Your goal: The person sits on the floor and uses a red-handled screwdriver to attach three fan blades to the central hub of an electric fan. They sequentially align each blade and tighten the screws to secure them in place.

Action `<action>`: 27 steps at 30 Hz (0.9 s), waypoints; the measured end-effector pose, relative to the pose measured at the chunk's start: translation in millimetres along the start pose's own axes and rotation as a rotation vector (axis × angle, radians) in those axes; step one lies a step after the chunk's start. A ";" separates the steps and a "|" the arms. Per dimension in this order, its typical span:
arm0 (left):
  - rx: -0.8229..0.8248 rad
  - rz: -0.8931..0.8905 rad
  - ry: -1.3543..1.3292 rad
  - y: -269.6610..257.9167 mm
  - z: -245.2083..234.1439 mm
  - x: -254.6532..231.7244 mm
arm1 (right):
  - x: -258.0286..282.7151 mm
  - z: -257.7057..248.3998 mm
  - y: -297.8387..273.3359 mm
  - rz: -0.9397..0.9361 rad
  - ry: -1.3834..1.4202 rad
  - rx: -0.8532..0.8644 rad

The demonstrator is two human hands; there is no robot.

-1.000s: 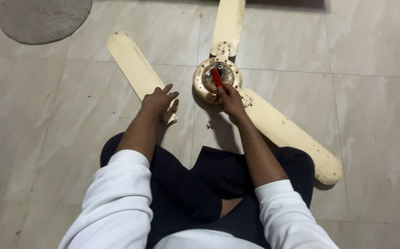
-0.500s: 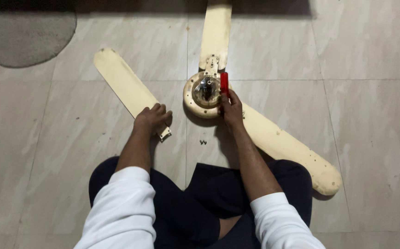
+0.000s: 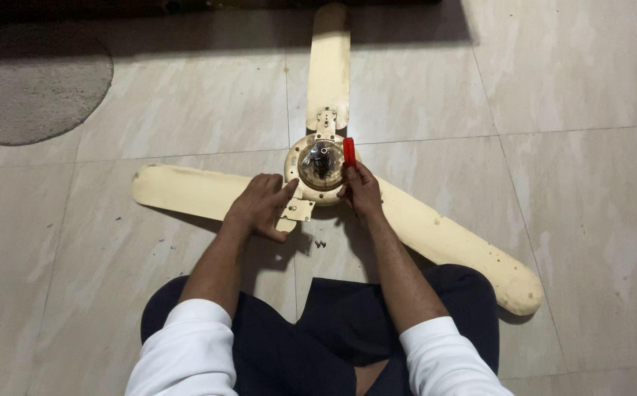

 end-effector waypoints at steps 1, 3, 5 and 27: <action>0.013 -0.029 0.006 2.9 -1.9 3.6 | 0.8 0.6 1.2 0.015 -0.003 -0.007; 0.047 -0.091 0.012 9.3 -1.5 12.5 | 1.1 0.2 2.1 0.031 -0.008 -0.024; -0.115 -0.136 -0.021 11.0 -10.4 23.7 | -2.4 -2.6 -1.5 0.028 -0.011 -0.029; -0.070 -0.555 -0.105 11.8 11.6 50.9 | -10.2 -16.0 0.3 -0.043 -0.087 -0.106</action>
Point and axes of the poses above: each hand's wrist, its own y-axis towards the middle knuckle, its own z-axis out of the palm, x = y × z, the point moved 8 cm from there along y, towards the middle knuckle, and after that the axes turned 8 degrees about -z, right-handed, at the moved point
